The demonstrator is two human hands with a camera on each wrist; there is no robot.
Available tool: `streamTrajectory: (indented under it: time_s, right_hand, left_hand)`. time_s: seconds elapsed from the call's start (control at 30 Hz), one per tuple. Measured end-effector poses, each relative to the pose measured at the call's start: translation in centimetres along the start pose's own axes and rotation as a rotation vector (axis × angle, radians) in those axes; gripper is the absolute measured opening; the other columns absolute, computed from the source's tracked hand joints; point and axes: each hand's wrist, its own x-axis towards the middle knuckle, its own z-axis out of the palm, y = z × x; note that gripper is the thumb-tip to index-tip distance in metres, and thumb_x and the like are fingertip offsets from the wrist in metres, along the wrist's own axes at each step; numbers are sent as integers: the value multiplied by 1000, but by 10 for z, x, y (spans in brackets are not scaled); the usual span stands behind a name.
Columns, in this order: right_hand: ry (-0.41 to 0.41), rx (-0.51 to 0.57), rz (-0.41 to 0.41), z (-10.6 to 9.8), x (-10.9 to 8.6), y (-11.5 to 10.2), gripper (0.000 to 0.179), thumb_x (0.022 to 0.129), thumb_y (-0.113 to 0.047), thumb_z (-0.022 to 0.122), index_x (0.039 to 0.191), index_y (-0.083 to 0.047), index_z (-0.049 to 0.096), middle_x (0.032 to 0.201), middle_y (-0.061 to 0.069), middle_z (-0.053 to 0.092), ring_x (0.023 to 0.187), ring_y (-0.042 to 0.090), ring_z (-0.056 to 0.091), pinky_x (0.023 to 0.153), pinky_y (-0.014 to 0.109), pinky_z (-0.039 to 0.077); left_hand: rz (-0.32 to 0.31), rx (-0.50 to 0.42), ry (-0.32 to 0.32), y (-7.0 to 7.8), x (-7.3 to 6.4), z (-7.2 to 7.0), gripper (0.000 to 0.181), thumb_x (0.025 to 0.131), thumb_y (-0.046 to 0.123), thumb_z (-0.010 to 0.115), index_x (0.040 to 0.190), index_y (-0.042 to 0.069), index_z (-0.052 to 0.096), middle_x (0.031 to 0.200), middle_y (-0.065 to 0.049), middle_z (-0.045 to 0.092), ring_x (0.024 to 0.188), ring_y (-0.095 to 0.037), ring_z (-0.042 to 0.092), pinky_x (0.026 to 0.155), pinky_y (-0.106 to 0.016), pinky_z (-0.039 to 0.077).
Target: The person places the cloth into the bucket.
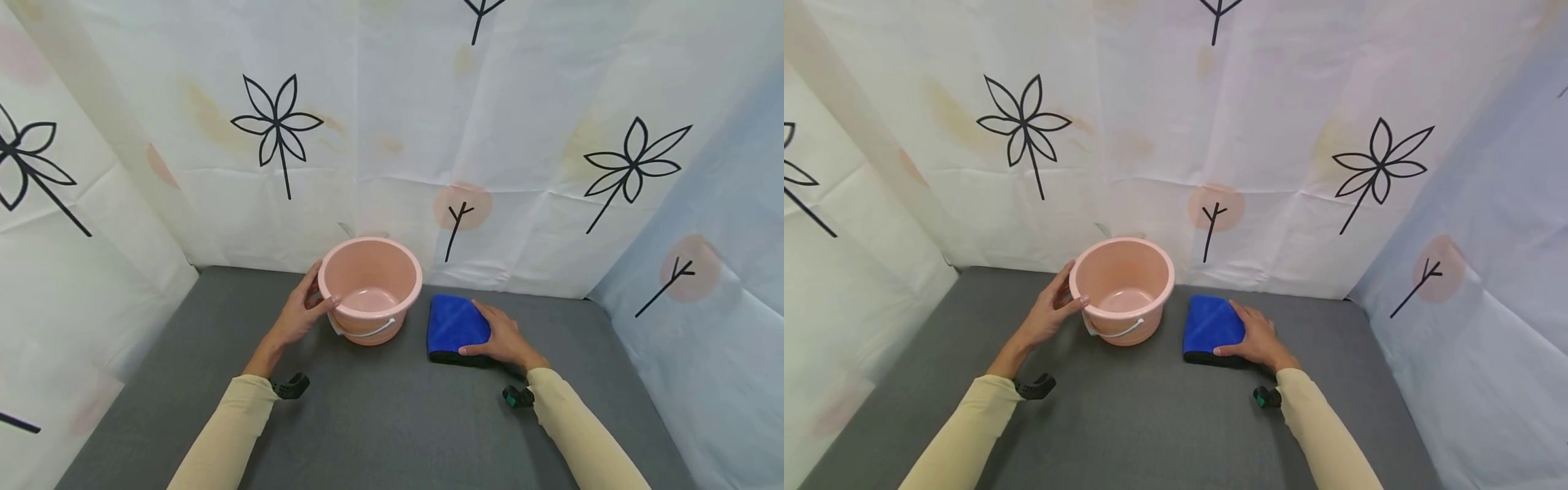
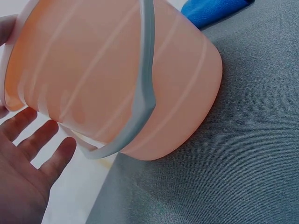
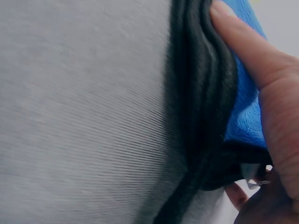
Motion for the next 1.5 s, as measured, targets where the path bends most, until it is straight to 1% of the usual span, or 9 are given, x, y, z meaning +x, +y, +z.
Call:
streamTrajectory:
  time_s: [0.13,0.3,0.53,0.73,0.87,1.03,1.23,1.37,1.5]
  right_hand:
    - [52,26,-47,5,-7,-2,105,78,-53,84,160,-14,33,155,25,41,141,52,32,109,75,20]
    - [133,71,-116,12,-16,-6,90,81,-39,86,156,-13,42,148,23,50,133,50,43,105,71,33]
    - [264,86,-228,14,-19,-13,78,77,-15,89,147,-7,55,122,23,65,112,42,60,94,62,47]
    - [390,101,-294,6,-21,-22,77,70,-6,92,141,-7,61,107,17,69,98,34,64,83,54,51]
    - [428,111,-302,-8,-22,-36,77,71,-7,93,142,-8,61,110,16,70,100,32,64,82,52,51]
    - [443,168,-288,-33,-21,-59,77,72,-8,92,142,-7,61,124,20,68,112,39,64,88,55,51]
    - [417,265,-252,-68,-17,-88,75,78,-12,90,146,-11,57,140,20,59,125,44,57,97,62,48]
    - [397,337,-233,-87,-11,-111,74,82,-13,87,148,-11,55,145,21,55,129,47,53,101,66,44]
    - [346,385,-218,-97,1,-135,74,83,-19,87,149,-14,54,147,17,54,131,43,53,103,63,44]
  left_hand:
    - [-2,-7,4,0,1,1,84,100,6,62,165,13,9,167,-17,18,150,-37,26,114,-56,32]
    - [4,-2,3,0,2,1,84,100,6,62,165,13,9,167,-16,16,150,-36,26,113,-54,34]
    - [6,-6,5,-1,2,1,85,100,4,62,164,12,8,168,-15,15,151,-36,25,113,-53,34]
    - [-1,-2,5,0,1,2,84,100,6,62,165,13,8,168,-15,15,151,-36,24,114,-55,33]
    - [8,4,5,0,0,2,84,100,6,61,165,13,8,168,-14,14,151,-36,24,113,-57,33]
    - [19,0,-3,-1,0,2,84,100,4,60,165,13,7,168,-14,13,151,-37,24,113,-58,33]
    - [23,-10,-7,-1,0,2,84,100,3,60,165,13,7,169,-14,12,151,-37,24,112,-60,32]
    - [25,-4,-8,-2,0,2,83,101,4,60,165,13,7,169,-14,13,151,-37,24,113,-59,32]
    - [31,3,-3,-3,0,1,82,101,5,60,165,13,8,168,-14,13,150,-38,24,113,-59,33]
